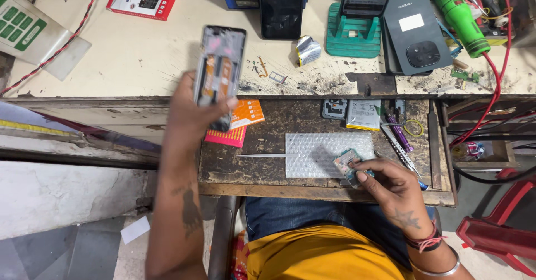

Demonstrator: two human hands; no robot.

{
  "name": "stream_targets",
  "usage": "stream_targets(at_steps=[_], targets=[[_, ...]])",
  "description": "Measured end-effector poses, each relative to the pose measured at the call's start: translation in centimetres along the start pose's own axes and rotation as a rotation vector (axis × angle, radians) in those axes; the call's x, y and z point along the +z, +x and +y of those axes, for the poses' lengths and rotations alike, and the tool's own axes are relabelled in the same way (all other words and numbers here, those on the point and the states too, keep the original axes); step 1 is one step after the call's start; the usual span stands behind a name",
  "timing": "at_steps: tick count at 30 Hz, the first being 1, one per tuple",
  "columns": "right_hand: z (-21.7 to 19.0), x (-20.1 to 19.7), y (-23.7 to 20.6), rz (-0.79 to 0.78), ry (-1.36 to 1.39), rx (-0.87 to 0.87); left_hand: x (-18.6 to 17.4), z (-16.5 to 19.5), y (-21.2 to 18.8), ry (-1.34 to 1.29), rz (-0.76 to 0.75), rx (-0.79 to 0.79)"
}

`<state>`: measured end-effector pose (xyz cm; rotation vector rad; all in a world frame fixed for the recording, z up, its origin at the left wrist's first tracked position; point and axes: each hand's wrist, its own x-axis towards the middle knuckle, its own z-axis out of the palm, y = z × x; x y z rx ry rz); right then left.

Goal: The person repairs a smartphone at a cluttered workbench. They handle the opened phone, detach and reposition the battery, manipulate internal components and the midframe, then use a screwdriver to unscrew and work on the phone's internal parts.

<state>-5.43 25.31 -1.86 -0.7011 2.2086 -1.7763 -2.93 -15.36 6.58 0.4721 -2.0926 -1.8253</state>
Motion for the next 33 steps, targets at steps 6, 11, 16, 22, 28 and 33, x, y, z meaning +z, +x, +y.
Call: stream_targets(at_steps=[6, 11, 16, 22, 28, 33], targets=[[-0.6, -0.7, 0.2, -0.079, 0.307, 0.418, 5.7, -2.1, -4.1, -0.513, -0.360, -0.064], [-1.9, -1.3, 0.5, 0.015, -0.205, 0.105, 9.8, -3.7, -4.2, -0.629, -0.517, -0.066], [-3.1, -2.6, 1.9, 0.073, -0.260, -0.103, 11.7, -5.3, -3.8, -0.611, -0.611, -0.032], [-2.5, -3.0, 4.0, 0.198, 0.527, 0.027, 13.2, -6.4, -4.5, -0.892, -0.783, -0.201], [-2.3, -3.2, 7.5, 0.212, 0.754, 0.141, 13.5, -6.6, -4.2, -1.016, -0.835, -0.292], [-4.2, -3.2, 9.3, 0.162, 0.571, 0.170, 14.1, -7.2, -4.1, -0.965, -0.835, -0.269]])
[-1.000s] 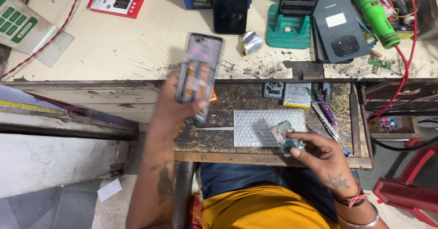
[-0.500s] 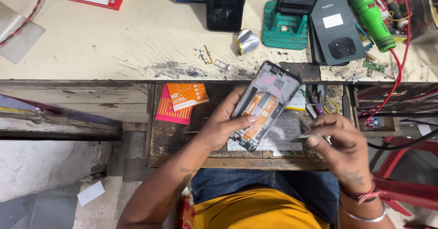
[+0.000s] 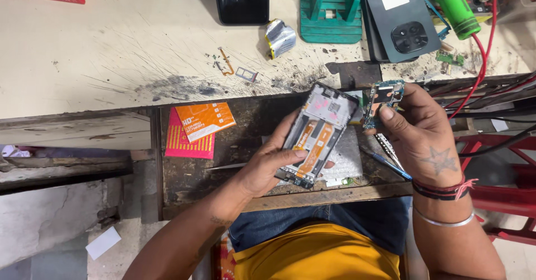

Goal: The person repairs a smartphone at a cluttered workbench. They handle the opened phone, detach and reposition the battery, manipulate internal components and the midframe, then use a screwdriver to unscrew and work on the phone's internal parts.

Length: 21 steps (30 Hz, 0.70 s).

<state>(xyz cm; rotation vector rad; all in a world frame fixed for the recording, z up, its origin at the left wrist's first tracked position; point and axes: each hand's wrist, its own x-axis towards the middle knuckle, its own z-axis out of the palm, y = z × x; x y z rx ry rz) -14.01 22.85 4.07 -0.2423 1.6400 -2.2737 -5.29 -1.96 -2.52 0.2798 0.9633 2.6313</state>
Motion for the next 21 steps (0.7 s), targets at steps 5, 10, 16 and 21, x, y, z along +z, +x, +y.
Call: stream_targets(at_steps=[5, 10, 16, 21], targets=[[-0.6, 1.2, 1.0, 0.047, -0.318, -0.076, -0.1, -0.2, -0.1, 0.001, 0.029, -0.071], [-0.3, 1.6, 1.4, 0.029, -0.440, -0.155, -0.2, 0.0, -0.1, 0.041, 0.034, -0.052], [-0.1, 1.6, 1.2, 0.070, -0.571, -0.305, -0.8, -0.3, -0.4, 0.167, 0.008, -0.022], [-0.4, 2.1, 0.7, 0.056, -0.668, -0.332, -1.2, -0.9, -0.5, 0.188, 0.008, -0.005]])
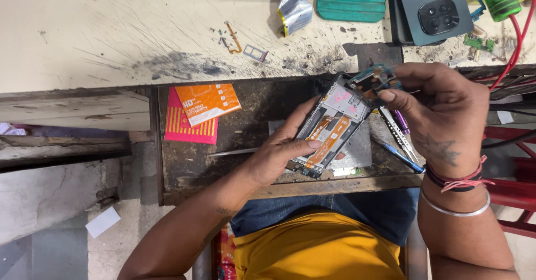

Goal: The person repairs a smartphone at a cluttered workbench. They handle the opened phone, detach and reposition the battery, manipulate internal components and the midframe, then use a screwdriver to unscrew and work on the phone's internal parts.

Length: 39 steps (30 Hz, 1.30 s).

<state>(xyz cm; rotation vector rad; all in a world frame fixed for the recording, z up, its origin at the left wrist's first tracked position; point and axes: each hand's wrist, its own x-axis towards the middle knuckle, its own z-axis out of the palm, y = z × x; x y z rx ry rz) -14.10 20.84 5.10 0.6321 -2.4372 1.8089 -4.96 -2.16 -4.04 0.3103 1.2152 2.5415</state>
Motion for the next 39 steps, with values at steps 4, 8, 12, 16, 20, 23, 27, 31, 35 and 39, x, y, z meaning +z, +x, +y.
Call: stream_targets(at_steps=[4, 8, 12, 16, 20, 23, 27, 31, 35, 39], targets=[[-0.7, 0.2, -0.3, 0.049, 0.004, -0.012, 0.0, -0.1, 0.0, 0.024, -0.006, 0.021], [-0.6, 0.6, -0.2, 0.137, 0.103, -0.032, 0.1, 0.2, 0.0, 0.010, -0.017, 0.032], [-0.3, 0.7, -0.6, 0.076, 0.136, -0.037, 0.2, 0.3, -0.1, 0.051, -0.013, 0.021], [-0.8, 1.0, -0.5, 0.067, 0.023, -0.009, 0.0, 0.2, -0.1, 0.045, -0.010, 0.011], [-2.2, 1.1, -0.3, 0.041, -0.224, -0.085, -0.3, -0.1, 0.1, 0.056, -0.018, 0.050], [-2.5, 1.3, -0.2, -0.008, -0.293, -0.155, -0.3, -0.2, 0.1, 0.028, -0.015, 0.035], [-2.0, 1.4, -0.1, -0.058, -0.369, -0.173, -0.3, 0.0, 0.1, 0.032, -0.007, 0.021], [-1.4, 1.4, -0.3, -0.062, -0.367, -0.191, -0.2, 0.0, 0.1, -0.019, -0.017, 0.028], [-1.3, 1.5, -0.5, -0.055, -0.401, -0.189, -0.2, 0.1, 0.2, 0.017, -0.017, 0.026], [-1.5, 1.8, -0.5, -0.043, -0.490, -0.212, 0.0, 0.3, 0.2, -0.022, -0.011, -0.009]])
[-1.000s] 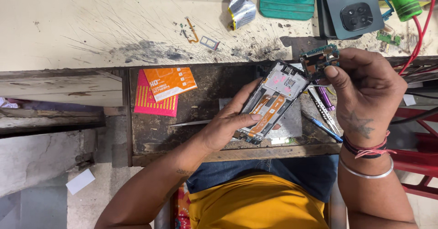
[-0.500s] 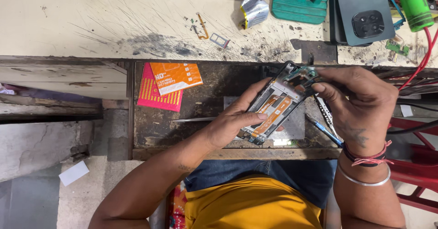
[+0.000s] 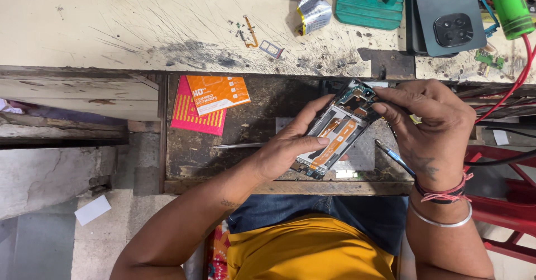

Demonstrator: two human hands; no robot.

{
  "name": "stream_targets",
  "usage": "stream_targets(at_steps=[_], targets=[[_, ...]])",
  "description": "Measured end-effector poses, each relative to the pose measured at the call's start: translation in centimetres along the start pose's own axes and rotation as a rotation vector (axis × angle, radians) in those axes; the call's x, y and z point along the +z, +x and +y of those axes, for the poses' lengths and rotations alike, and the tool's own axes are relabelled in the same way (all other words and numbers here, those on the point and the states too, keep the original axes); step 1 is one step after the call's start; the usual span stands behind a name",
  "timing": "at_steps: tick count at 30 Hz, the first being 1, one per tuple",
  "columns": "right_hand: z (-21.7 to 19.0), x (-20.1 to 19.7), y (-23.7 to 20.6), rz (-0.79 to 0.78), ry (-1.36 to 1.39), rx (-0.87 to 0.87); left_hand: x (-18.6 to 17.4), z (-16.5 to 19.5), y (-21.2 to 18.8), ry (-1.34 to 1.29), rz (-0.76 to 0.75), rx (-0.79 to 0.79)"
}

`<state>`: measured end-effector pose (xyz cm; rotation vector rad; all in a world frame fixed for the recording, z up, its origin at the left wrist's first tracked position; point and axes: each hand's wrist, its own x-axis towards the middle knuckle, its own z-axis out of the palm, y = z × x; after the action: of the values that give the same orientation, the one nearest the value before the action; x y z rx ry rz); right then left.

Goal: The person repairs a smartphone at a cluttered workbench. They handle the opened phone, detach and reposition the battery, manipulate internal components and the midframe, then use a screwdriver to unscrew and work on the phone's internal parts.

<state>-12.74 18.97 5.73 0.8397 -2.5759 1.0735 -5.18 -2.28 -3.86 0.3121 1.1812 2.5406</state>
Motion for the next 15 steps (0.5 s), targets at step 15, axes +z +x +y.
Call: stream_targets(at_steps=[15], targets=[[-0.59, 0.46, -0.18, 0.014, -0.001, -0.013, -0.18, -0.46, -0.02, 0.008, 0.041, -0.031]])
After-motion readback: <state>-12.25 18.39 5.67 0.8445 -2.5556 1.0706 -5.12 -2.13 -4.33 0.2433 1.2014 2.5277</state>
